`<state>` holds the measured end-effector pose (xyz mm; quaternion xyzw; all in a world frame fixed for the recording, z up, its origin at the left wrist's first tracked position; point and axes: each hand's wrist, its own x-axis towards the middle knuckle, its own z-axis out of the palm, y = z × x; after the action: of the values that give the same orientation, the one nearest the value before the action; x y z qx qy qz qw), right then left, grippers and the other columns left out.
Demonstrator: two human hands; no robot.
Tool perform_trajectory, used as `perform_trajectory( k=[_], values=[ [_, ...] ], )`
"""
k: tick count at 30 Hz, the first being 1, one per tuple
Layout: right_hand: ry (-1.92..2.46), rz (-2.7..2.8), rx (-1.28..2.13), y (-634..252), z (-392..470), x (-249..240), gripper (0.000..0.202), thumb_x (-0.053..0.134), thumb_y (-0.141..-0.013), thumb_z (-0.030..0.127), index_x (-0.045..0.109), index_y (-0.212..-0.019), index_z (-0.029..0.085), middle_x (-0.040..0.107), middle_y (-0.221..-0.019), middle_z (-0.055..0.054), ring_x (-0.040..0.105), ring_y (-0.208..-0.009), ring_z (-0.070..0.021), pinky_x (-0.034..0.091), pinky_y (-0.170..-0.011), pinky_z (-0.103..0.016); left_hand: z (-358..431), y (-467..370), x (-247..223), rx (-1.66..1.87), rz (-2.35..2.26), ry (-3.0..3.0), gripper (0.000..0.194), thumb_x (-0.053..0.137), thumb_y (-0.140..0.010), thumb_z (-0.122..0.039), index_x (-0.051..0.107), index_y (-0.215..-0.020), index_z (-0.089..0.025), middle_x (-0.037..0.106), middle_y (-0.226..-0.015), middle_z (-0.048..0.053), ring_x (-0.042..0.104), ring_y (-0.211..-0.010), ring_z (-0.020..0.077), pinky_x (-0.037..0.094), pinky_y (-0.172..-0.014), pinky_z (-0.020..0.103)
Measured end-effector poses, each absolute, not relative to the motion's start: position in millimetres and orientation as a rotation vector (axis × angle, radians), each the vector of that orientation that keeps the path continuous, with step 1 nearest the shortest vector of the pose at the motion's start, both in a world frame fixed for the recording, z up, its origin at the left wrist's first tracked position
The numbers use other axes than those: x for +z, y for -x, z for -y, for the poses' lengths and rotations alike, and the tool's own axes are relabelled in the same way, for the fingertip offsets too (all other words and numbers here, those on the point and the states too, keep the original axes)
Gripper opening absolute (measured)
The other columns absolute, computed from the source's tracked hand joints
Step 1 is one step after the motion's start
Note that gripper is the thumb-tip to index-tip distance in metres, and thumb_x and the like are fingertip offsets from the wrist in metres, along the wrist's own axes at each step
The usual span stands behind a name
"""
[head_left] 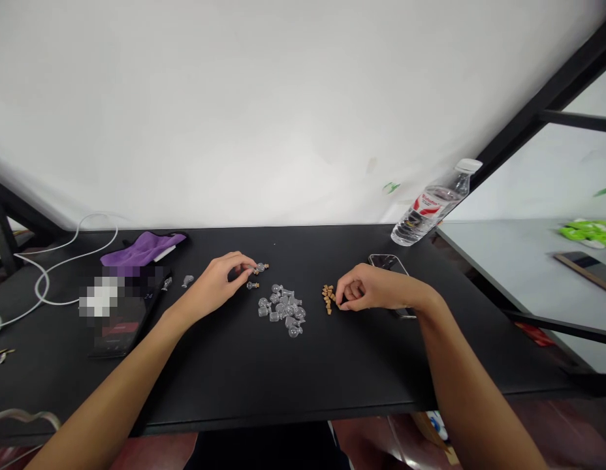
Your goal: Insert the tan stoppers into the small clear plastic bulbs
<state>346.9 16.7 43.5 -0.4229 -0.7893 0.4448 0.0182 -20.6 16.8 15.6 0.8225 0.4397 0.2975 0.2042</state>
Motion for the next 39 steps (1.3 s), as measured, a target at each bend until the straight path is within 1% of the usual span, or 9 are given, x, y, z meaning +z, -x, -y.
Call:
perform_trajectory(
  k=[6,13,18,21,23,27,30,33,39],
  values=[
    [1.321,2.404,1.331,-340,-13,50,0.028,0.073,-0.083,0.042,0.078,-0.093,0.016,0.060,-0.064,0.000,0.052,-0.059,-0.0138,0.039,-0.056,-0.026,-15,20,15,0.761,-1.227,-2.280,0.017,0.055,-0.100,-0.024,0.072,-0.106,-0.024,0.064,-0.091,0.001,0.055,-0.075,0.0141,0.046,-0.075,0.028],
    [1.306,2.354,1.283,-342,-14,50,0.026,0.075,-0.083,0.041,0.076,-0.092,0.017,0.057,-0.065,0.002,0.049,-0.060,-0.0129,0.037,-0.056,-0.025,-16,36,23,0.576,-1.240,-2.290,0.016,0.062,-0.096,-0.034,0.068,-0.109,-0.025,0.058,-0.095,0.002,0.054,-0.077,0.0153,0.044,-0.070,0.028],
    [1.243,2.318,1.135,-337,-15,46,0.025,0.070,-0.089,0.043,0.072,-0.089,0.018,0.051,-0.062,0.004,0.041,-0.057,-0.0114,0.032,-0.054,-0.025,-17,39,21,0.439,-1.174,-2.311,0.015,0.067,-0.091,-0.031,0.066,-0.105,-0.025,0.057,-0.100,0.002,0.055,-0.082,0.0155,0.045,-0.073,0.028],
    [1.199,2.280,1.087,-328,-14,42,0.025,0.069,-0.091,0.043,0.070,-0.088,0.018,0.048,-0.061,0.005,0.039,-0.057,-0.0111,0.031,-0.053,-0.025,-17,34,15,0.464,-1.177,-2.325,0.008,0.065,-0.093,-0.029,0.066,-0.098,-0.023,0.056,-0.094,0.001,0.053,-0.078,0.0150,0.044,-0.072,0.028],
    [1.176,2.263,1.069,-320,-12,41,0.025,0.068,-0.092,0.042,0.070,-0.087,0.018,0.048,-0.061,0.005,0.040,-0.057,-0.0110,0.032,-0.054,-0.025,-15,28,12,0.533,-1.168,-2.316,0.006,0.064,-0.094,-0.028,0.066,-0.096,-0.022,0.056,-0.090,0.001,0.052,-0.075,0.0143,0.043,-0.070,0.027],
    [1.144,2.241,1.024,-300,-4,38,0.024,0.062,-0.097,0.041,0.069,-0.092,0.019,0.049,-0.064,0.004,0.043,-0.059,-0.0113,0.034,-0.056,-0.024,-2,8,13,0.723,-1.067,-2.254,0.010,0.062,-0.096,-0.026,0.066,-0.105,-0.023,0.059,-0.087,0.000,0.052,-0.073,0.0136,0.044,-0.070,0.027],
    [1.091,2.241,1.088,-286,2,37,0.025,0.058,-0.101,0.043,0.068,-0.100,0.020,0.052,-0.067,0.004,0.045,-0.059,-0.0113,0.036,-0.056,-0.024,9,-6,14,0.784,-0.995,-2.204,0.014,0.062,-0.098,-0.027,0.066,-0.111,-0.025,0.060,-0.083,-0.001,0.054,-0.073,0.0140,0.045,-0.070,0.027],
    [1.020,2.239,1.158,-277,7,37,0.027,0.058,-0.101,0.046,0.068,-0.102,0.021,0.054,-0.069,0.004,0.046,-0.061,-0.0116,0.036,-0.057,-0.024,18,-16,14,0.821,-0.936,-2.188,0.016,0.062,-0.099,-0.029,0.065,-0.114,-0.025,0.062,-0.085,0.000,0.056,-0.074,0.0140,0.047,-0.071,0.028],
    [0.995,2.230,1.182,-268,13,40,0.030,0.055,-0.102,0.049,0.064,-0.096,0.021,0.051,-0.067,0.003,0.042,-0.061,-0.0129,0.033,-0.057,-0.026,23,-21,15,0.815,-0.887,-2.231,0.014,0.059,-0.099,-0.026,0.065,-0.112,-0.023,0.064,-0.090,0.003,0.057,-0.075,0.0153,0.049,-0.073,0.029]
  ],
)
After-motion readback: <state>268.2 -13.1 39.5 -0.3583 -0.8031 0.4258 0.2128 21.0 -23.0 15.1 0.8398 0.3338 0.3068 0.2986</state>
